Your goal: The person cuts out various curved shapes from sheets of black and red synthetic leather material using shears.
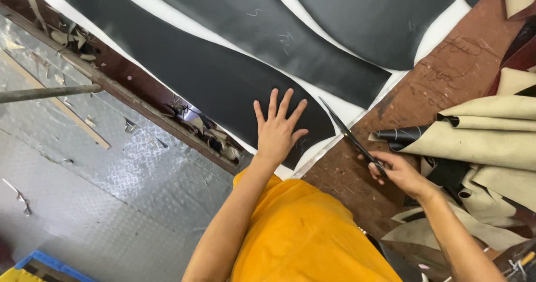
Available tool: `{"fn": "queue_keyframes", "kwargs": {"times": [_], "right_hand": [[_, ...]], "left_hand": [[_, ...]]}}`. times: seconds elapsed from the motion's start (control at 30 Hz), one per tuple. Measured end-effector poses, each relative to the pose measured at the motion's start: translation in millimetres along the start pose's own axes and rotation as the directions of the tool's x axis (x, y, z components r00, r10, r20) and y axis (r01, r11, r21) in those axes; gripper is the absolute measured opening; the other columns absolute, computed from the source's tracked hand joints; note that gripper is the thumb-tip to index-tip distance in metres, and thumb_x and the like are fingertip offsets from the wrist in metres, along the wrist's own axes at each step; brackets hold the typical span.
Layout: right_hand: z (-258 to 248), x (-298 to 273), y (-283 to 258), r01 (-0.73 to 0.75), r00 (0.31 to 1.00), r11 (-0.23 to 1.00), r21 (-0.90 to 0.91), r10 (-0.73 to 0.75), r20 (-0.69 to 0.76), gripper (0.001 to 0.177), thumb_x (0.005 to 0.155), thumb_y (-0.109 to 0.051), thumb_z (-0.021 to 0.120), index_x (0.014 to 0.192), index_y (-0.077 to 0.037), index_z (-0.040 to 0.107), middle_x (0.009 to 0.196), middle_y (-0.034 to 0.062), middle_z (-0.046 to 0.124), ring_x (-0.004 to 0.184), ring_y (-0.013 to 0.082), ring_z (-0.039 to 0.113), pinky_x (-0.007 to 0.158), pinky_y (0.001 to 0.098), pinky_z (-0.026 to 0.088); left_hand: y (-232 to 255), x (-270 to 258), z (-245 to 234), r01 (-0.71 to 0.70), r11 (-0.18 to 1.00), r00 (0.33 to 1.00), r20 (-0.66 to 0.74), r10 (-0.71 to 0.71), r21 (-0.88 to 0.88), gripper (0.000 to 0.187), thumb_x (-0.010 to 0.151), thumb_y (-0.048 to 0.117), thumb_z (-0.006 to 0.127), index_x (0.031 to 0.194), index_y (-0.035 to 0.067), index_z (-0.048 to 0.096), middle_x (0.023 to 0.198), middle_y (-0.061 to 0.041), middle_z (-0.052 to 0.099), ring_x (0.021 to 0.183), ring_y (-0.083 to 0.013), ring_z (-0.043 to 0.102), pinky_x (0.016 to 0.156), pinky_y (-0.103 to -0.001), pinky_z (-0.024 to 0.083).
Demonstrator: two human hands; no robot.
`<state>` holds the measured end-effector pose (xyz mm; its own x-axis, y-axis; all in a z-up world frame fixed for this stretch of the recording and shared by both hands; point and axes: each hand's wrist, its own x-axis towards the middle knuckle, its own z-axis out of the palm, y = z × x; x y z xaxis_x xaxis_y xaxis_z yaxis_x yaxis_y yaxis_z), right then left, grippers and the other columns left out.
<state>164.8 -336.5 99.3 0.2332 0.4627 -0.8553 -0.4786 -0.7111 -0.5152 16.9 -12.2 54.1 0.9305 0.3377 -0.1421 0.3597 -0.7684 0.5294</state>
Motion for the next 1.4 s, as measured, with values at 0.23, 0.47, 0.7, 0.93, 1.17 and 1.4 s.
{"fn": "queue_keyframes", "kwargs": {"times": [0.23,0.47,0.7,0.93,1.17,1.4], "right_hand": [[-16.5,22.6,-30.6,0.117,0.988,0.980,-0.163,-0.098,0.118,0.040,0.094,-0.020,0.066,0.131,-0.003,0.065,0.082,-0.0017,0.060,0.073,0.0082,0.054,0.066,0.0244,0.047],[-14.2,21.5,-70.4,-0.092,0.992,0.953,-0.289,0.113,0.056,0.041,0.094,-0.025,0.065,0.130,-0.005,0.069,0.075,0.0002,0.056,0.068,0.0111,0.050,0.061,0.0272,0.042],[-7.9,50.5,-100.4,-0.052,0.995,0.942,-0.332,0.078,0.065,0.045,0.091,-0.026,0.064,0.131,-0.005,0.066,0.079,-0.0002,0.061,0.070,0.0105,0.055,0.061,0.0276,0.047],[2.6,73.2,-135.9,-0.101,0.991,0.919,-0.382,0.127,0.044,0.045,0.091,-0.025,0.067,0.133,-0.008,0.064,0.078,-0.0016,0.058,0.070,0.0095,0.054,0.062,0.0260,0.048],[1.6,85.4,-156.1,-0.144,0.979,0.890,-0.433,0.192,0.069,0.044,0.091,-0.021,0.069,0.132,-0.005,0.070,0.074,0.0017,0.057,0.065,0.0104,0.050,0.059,0.0270,0.043],[22.4,105.4,-179.6,-0.251,0.958,0.907,-0.337,0.283,0.050,0.047,0.090,-0.019,0.065,0.136,-0.009,0.065,0.074,0.0005,0.054,0.059,0.0097,0.044,0.049,0.0248,0.033]], "left_hand": [[-15.1,1.7,-24.5,0.122,0.992,0.990,0.073,-0.121,-0.012,0.092,0.063,0.048,0.089,0.145,0.029,0.053,0.159,-0.011,0.035,0.150,-0.0426,0.023,0.110,-0.081,0.019],[-18.7,-0.6,-26.9,0.077,0.997,0.995,0.066,-0.077,0.005,0.096,0.064,0.050,0.088,0.149,0.031,0.049,0.161,-0.010,0.032,0.151,-0.0432,0.022,0.109,-0.082,0.020],[-23.2,2.0,-28.0,0.061,0.998,0.996,0.070,-0.061,0.003,0.096,0.065,0.052,0.087,0.150,0.031,0.048,0.162,-0.010,0.031,0.150,-0.0433,0.022,0.109,-0.082,0.020],[-30.3,3.9,-33.4,0.050,0.998,0.990,0.134,-0.055,0.037,0.093,0.067,0.047,0.086,0.150,0.031,0.047,0.161,-0.007,0.032,0.149,-0.0403,0.024,0.107,-0.081,0.024],[-42.8,2.7,-39.2,0.015,0.999,0.991,0.134,-0.019,0.033,0.087,0.068,0.036,0.088,0.146,0.027,0.053,0.161,-0.007,0.035,0.149,-0.0363,0.030,0.108,-0.075,0.029],[-106.5,19.9,-69.3,0.108,0.993,0.990,0.086,-0.112,0.053,0.083,0.070,0.032,0.086,0.146,0.025,0.055,0.158,-0.008,0.039,0.138,-0.0371,0.040,0.102,-0.067,0.039]]}}
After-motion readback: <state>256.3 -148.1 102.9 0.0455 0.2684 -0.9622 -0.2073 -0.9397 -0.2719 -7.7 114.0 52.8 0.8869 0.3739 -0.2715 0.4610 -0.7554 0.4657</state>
